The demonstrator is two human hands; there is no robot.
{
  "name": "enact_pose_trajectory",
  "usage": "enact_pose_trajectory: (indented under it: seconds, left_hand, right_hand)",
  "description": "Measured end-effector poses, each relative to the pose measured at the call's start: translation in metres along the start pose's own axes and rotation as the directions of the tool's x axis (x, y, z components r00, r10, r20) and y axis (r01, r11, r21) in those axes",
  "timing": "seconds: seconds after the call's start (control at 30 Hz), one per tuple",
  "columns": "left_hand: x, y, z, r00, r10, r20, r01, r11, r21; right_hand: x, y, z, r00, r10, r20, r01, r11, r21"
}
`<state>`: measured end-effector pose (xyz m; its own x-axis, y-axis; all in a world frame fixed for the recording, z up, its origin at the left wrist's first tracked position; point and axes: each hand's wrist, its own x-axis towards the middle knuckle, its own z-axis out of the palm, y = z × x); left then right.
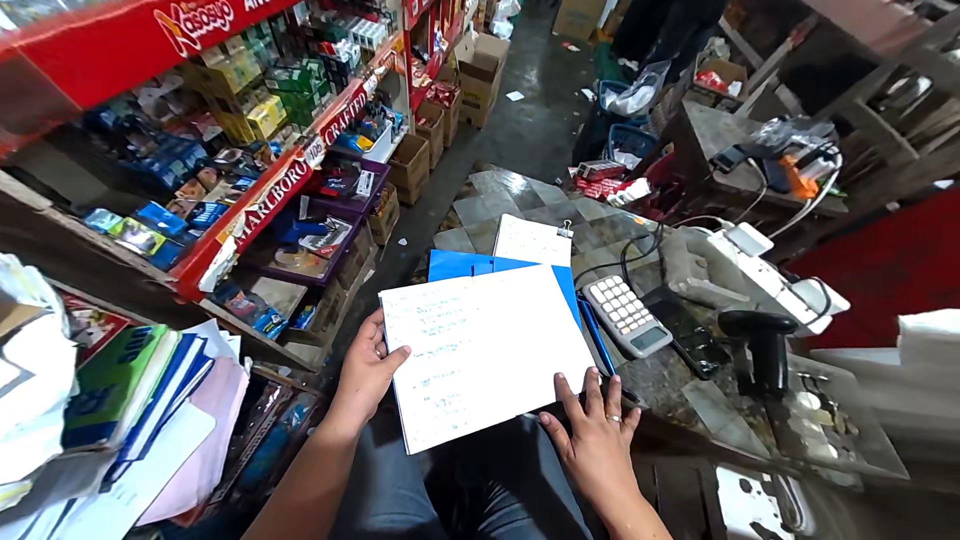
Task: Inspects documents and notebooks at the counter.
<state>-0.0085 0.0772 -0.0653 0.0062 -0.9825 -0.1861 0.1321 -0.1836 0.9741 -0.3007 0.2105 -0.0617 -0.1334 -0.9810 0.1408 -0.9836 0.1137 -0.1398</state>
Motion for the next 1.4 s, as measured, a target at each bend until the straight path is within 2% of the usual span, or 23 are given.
enact_pose_trajectory:
  seconds: [0.6, 0.87, 1.07, 1.23, 1.4]
  left_hand:
    - [-0.006, 0.001, -0.001, 1.0, -0.02, -0.008, 0.02, 1.0, 0.01]
    - [-0.031, -0.008, -0.015, 0.992, -0.087, 0.088, 0.09, 0.996, -0.027]
    - [-0.066, -0.019, -0.015, 0.974, -0.066, 0.215, 0.08, 0.995, -0.061]
    - [-0.072, -0.024, -0.017, 0.988, -0.099, 0.121, 0.083, 0.988, 0.129]
    - [-0.068, -0.024, -0.022, 0.991, -0.102, 0.081, 0.089, 0.985, 0.149]
  right_hand:
    - [0.003, -0.005, -0.002, 0.999, -0.039, 0.036, 0.04, 0.999, -0.004]
    - [0.003, -0.003, -0.001, 0.998, -0.06, 0.036, 0.061, 0.998, -0.017]
    - [0.003, -0.003, -0.001, 0.998, -0.063, 0.027, 0.064, 0.998, -0.017]
    - [0.003, -0.004, -0.001, 0.997, -0.069, 0.025, 0.069, 0.997, -0.021]
    - [0.003, -0.004, -0.002, 0.997, -0.068, 0.038, 0.069, 0.997, -0.034]
